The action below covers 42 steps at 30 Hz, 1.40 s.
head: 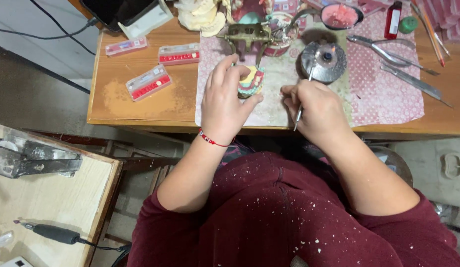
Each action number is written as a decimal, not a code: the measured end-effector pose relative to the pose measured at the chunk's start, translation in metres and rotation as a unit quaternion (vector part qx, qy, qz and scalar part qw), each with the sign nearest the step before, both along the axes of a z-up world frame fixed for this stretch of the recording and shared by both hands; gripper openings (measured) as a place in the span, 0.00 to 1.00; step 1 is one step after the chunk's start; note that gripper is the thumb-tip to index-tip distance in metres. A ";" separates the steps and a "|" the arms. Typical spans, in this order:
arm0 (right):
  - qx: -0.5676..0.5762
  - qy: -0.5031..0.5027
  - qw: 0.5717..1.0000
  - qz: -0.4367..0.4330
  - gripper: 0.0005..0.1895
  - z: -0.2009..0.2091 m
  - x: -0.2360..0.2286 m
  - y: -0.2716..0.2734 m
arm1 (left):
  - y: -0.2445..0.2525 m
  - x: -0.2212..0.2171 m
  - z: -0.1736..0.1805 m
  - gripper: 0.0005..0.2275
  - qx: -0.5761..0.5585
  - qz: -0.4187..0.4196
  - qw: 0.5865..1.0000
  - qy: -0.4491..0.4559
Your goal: The person uses a rotary tool to grind a small white object held in their hands. They then pick up a dental mold mounted on an articulator and use a metal tool to scrape and shape the pink and blue material on the mold.
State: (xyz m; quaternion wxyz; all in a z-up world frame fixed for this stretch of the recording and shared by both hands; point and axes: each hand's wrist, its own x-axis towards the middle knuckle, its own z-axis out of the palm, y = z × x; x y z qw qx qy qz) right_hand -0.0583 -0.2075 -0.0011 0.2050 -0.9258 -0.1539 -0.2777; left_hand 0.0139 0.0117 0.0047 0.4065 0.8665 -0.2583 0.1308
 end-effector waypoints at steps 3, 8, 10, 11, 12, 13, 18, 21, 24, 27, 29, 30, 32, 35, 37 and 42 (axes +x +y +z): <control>-0.016 -0.003 1.000 0.005 0.15 -0.005 0.003 0.001 | 0.000 0.001 0.001 0.26 -0.002 -0.004 1.000 0.000; -0.062 -0.009 0.998 -0.009 0.13 -0.007 -0.002 0.000 | 0.001 0.000 0.001 0.26 -0.004 -0.007 1.000 0.006; -0.077 -0.013 0.997 0.018 0.11 0.001 -0.002 0.003 | 0.000 0.000 0.000 0.25 -0.004 -0.007 1.000 0.003; -0.076 -0.012 0.997 0.018 0.11 0.006 -0.002 0.006 | 0.000 0.000 0.000 0.25 -0.003 -0.008 1.000 0.003; -0.064 -0.017 0.997 0.031 0.10 0.011 -0.001 0.008 | 0.000 0.000 -0.001 0.25 -0.002 -0.008 1.000 0.003; -0.053 -0.021 0.997 0.044 0.09 0.016 0.000 0.011 | 0.000 0.001 -0.001 0.25 -0.001 -0.008 1.000 0.003; -0.100 -0.016 0.993 0.068 0.07 0.023 0.001 0.009 | 0.000 0.000 -0.001 0.25 0.001 -0.003 1.000 0.008; -0.132 -0.030 0.987 0.082 0.09 0.023 0.003 0.003 | 0.000 -0.001 0.000 0.24 0.003 0.001 1.000 0.011; -0.157 -0.046 0.982 0.092 0.10 0.025 0.007 0.003 | -0.001 -0.001 0.003 0.24 0.006 0.003 1.000 0.009; -0.147 -0.051 0.983 0.094 0.10 0.025 0.006 0.001 | -0.002 -0.003 0.006 0.24 0.012 0.004 1.000 0.015; -0.128 -0.050 0.986 0.096 0.11 0.033 0.008 -0.005 | -0.003 -0.001 0.008 0.23 0.012 0.003 1.000 0.020; -0.048 -0.007 0.992 0.113 0.13 0.040 0.009 -0.010 | -0.003 -0.001 0.007 0.24 0.019 0.006 0.999 0.027; 0.030 0.033 0.991 0.127 0.15 0.044 0.016 -0.041 | -0.003 -0.001 0.006 0.24 0.022 0.007 0.999 0.031; -0.012 -0.111 0.994 -0.001 0.19 0.055 0.032 -0.097 | -0.002 -0.003 0.007 0.24 0.024 0.007 0.999 0.029; 0.035 -0.064 0.997 0.013 0.21 0.086 0.044 -0.108 | -0.003 -0.002 0.005 0.21 0.020 0.014 1.000 -0.012; 0.046 0.013 0.998 0.040 0.18 0.093 0.074 -0.118 | -0.003 -0.001 0.005 0.20 0.010 0.013 1.000 -0.015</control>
